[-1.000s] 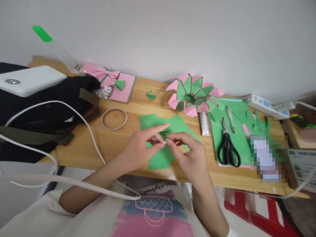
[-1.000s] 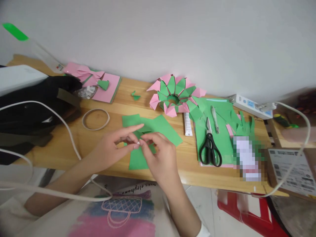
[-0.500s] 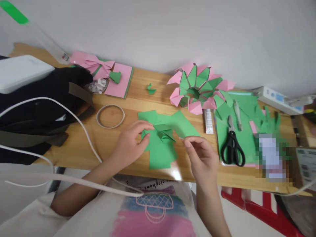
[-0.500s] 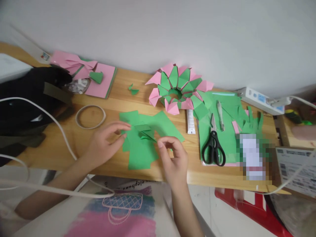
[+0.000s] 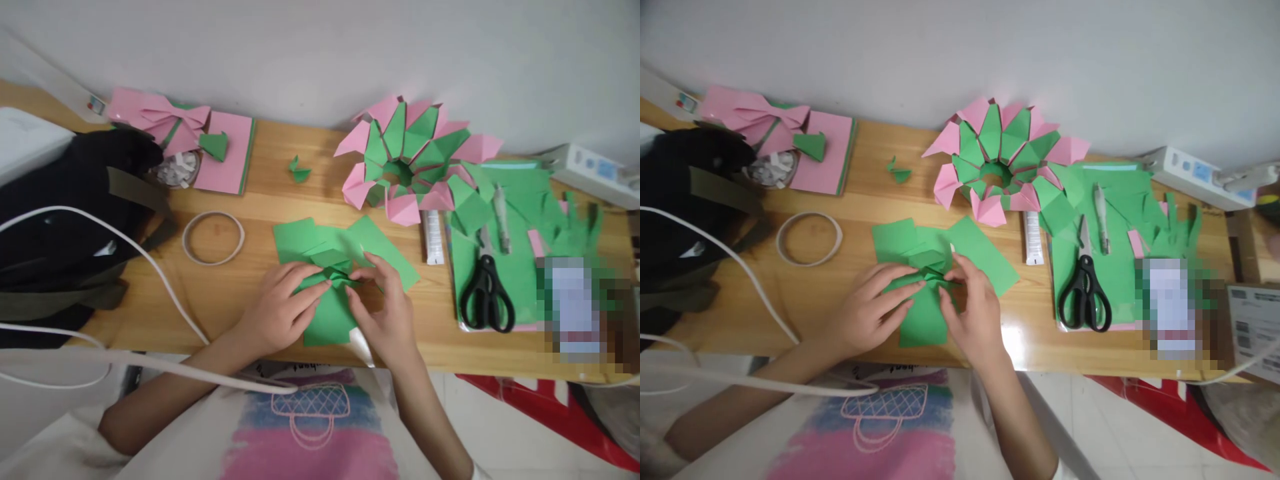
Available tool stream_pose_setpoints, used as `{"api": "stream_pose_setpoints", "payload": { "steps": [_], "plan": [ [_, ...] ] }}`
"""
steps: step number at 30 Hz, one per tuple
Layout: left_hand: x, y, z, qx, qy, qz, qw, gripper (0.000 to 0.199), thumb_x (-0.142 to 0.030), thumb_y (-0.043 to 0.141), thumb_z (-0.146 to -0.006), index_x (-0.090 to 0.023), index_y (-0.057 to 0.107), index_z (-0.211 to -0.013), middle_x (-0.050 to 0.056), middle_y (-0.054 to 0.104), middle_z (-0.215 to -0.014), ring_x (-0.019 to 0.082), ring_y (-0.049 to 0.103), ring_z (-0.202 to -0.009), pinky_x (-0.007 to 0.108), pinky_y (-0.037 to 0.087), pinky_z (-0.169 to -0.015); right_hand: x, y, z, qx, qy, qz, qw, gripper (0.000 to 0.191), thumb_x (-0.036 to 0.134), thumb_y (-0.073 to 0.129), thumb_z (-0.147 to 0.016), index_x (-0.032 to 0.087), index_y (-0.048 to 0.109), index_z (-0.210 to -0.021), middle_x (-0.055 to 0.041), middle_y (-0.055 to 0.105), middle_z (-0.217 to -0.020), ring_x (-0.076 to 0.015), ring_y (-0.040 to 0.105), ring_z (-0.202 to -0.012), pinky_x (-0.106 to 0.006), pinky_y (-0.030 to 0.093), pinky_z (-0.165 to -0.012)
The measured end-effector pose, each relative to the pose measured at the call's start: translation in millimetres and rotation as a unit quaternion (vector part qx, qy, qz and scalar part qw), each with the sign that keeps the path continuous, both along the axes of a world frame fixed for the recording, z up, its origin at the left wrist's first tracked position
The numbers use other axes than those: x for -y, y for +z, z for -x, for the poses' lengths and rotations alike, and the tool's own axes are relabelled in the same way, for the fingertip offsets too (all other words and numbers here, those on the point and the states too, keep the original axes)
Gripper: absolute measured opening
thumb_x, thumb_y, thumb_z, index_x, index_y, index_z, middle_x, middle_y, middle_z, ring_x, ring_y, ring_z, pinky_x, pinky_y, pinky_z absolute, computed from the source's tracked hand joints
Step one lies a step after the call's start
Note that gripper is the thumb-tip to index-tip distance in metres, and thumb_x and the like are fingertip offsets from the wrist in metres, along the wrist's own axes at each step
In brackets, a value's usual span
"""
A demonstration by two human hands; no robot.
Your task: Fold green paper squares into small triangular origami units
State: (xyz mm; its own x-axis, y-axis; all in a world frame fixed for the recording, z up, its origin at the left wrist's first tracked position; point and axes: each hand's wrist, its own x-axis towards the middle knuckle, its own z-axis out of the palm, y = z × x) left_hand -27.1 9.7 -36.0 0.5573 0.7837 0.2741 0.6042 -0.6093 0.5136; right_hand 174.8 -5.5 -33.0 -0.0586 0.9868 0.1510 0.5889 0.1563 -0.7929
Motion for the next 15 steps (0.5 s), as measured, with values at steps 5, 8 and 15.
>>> {"api": "stream_pose_setpoints", "payload": {
  "steps": [5,8,15],
  "plan": [
    [-3,-6.5,-2,-0.047,-0.014,-0.014,0.999,0.030,-0.014,0.050,-0.091,-0.014,0.068,-0.116,0.018,0.064,-0.119,0.030,0.057,-0.109,0.047,0.052,-0.089,-2,-10.1,4,0.023,0.006,-0.001,1.000,0.053,0.009,0.055,-0.087,0.026,0.041,-0.136,-0.0036,0.068,-0.096,-0.0191,0.067,-0.090,-0.037,0.057,-0.081],
    [-6,-5.6,-2,-0.086,-0.027,-0.053,0.995,0.029,-0.015,0.051,-0.091,-0.012,0.068,-0.114,0.018,0.064,-0.122,0.030,0.057,-0.111,0.046,0.051,-0.090,-2,-14.2,5,0.044,0.012,-0.020,0.999,0.055,0.007,0.053,-0.088,0.026,0.038,-0.137,-0.0035,0.069,-0.095,-0.0190,0.067,-0.087,-0.036,0.057,-0.078],
    [-15,-0.8,-4,-0.118,-0.052,-0.127,0.983,0.025,-0.017,0.049,-0.094,-0.011,0.070,-0.106,0.014,0.070,-0.118,0.029,0.058,-0.113,0.042,0.049,-0.088,-2,-18.8,7,0.092,0.009,-0.096,0.991,0.056,0.007,0.052,-0.088,0.027,0.038,-0.138,-0.0030,0.072,-0.092,-0.0207,0.069,-0.083,-0.036,0.058,-0.073]
  ]
}}
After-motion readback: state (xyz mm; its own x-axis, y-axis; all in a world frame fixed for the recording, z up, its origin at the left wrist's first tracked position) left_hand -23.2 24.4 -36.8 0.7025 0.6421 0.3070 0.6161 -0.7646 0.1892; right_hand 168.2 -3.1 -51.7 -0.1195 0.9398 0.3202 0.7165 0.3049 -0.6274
